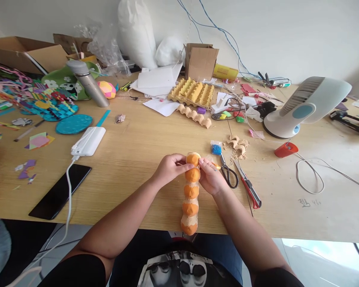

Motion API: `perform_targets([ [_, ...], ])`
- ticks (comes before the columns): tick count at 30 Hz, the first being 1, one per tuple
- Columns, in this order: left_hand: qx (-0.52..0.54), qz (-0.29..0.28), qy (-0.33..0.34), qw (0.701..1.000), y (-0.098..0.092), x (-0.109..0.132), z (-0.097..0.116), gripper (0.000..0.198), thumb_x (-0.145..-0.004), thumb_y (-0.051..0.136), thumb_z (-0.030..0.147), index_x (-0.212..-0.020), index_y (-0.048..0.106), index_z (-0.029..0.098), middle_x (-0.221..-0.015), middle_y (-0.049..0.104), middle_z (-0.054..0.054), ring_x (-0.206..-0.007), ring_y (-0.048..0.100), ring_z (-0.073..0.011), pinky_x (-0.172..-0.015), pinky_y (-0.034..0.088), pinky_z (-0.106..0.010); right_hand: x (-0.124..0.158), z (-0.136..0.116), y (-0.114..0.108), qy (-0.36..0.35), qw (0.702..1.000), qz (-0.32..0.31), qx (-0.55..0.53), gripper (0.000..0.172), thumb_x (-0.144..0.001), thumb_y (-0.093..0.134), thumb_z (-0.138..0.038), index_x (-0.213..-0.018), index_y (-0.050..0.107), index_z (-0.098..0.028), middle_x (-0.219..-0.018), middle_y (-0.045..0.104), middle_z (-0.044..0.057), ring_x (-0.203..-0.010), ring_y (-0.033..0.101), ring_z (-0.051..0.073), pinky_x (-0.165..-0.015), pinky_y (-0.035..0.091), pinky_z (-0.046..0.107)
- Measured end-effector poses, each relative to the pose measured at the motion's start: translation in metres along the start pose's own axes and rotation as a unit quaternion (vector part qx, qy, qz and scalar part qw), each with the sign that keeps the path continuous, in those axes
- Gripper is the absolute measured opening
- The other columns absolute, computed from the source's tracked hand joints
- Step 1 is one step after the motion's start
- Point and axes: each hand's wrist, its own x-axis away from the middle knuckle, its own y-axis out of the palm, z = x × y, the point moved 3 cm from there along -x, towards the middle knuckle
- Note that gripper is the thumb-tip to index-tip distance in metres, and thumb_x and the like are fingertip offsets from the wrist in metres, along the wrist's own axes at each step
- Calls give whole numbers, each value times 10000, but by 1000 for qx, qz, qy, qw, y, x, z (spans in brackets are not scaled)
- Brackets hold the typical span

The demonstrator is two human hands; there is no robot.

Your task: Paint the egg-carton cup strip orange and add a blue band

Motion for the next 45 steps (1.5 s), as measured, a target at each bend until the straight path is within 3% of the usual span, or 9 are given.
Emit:
perform_targets([
  [7, -86, 35, 75, 993, 1, 3, 11, 390, -833, 847, 568, -884, 811, 183, -879, 786, -50, -810, 698, -199, -727, 550, -283, -2, 1, -1, -6, 999, -32, -30, 394, -769, 973, -495, -891, 728, -211, -816, 747, -7, -724, 642, 147, -671, 517, 272],
  [13, -92, 36, 101, 990, 0, 2, 11, 406, -901, 772, 558, -753, 723, 183, -752, 684, -21, -722, 591, -161, -688, 477, -284, -6, 3, -5, -10, 998, -34, -51, 374, -761, 981, -478, -868, 742, -211, -787, 744, -2, -700, 639, 151, -674, 527, 274],
  [18, 29, -11, 37, 999, 2, -1, 0, 448, -879, 798, 585, -750, 700, 167, -760, 657, -19, -760, 598, -159, -739, 511, -287, -7, 5, -7, -11, 998, -36, -55, 351, -786, 963, -473, -864, 737, -217, -809, 758, 0, -720, 663, 157, -708, 548, 281],
  [23, 160, -33, -11, 986, 8, -1, -7, 475, -835, 844, 617, -820, 764, 149, -824, 708, -42, -797, 644, -166, -775, 556, -300, -4, 3, -5, -12, 998, -51, -43, 355, -794, 954, -490, -873, 746, -214, -810, 756, 1, -707, 648, 153, -684, 541, 277],
  [33, 280, -51, -76, 956, 16, -1, -9, 517, -720, 949, 609, -947, 831, 160, -875, 769, -67, -822, 692, -180, -756, 538, -289, -1, 0, 1, -34, 999, -17, -30, 386, -753, 977, -505, -843, 734, -219, -763, 725, -16, -673, 619, 138, -645, 520, 260],
  [37, 294, -23, -88, 951, 16, -1, -7, 484, -617, 1027, 524, -822, 799, 149, -783, 749, -41, -720, 650, -146, -693, 488, -264, 1, 0, 3, -34, 999, -21, -16, 412, -733, 992, -508, -824, 710, -221, -761, 710, -21, -672, 614, 138, -637, 514, 263],
  [45, 325, -17, -106, 939, 18, 2, -11, 471, -682, 979, 553, -822, 787, 146, -741, 714, -31, -643, 596, -127, -609, 422, -258, 3, 0, 5, -33, 999, -19, -7, 435, -704, 1009, -511, -832, 705, -227, -781, 713, -29, -684, 613, 137, -664, 519, 270],
])
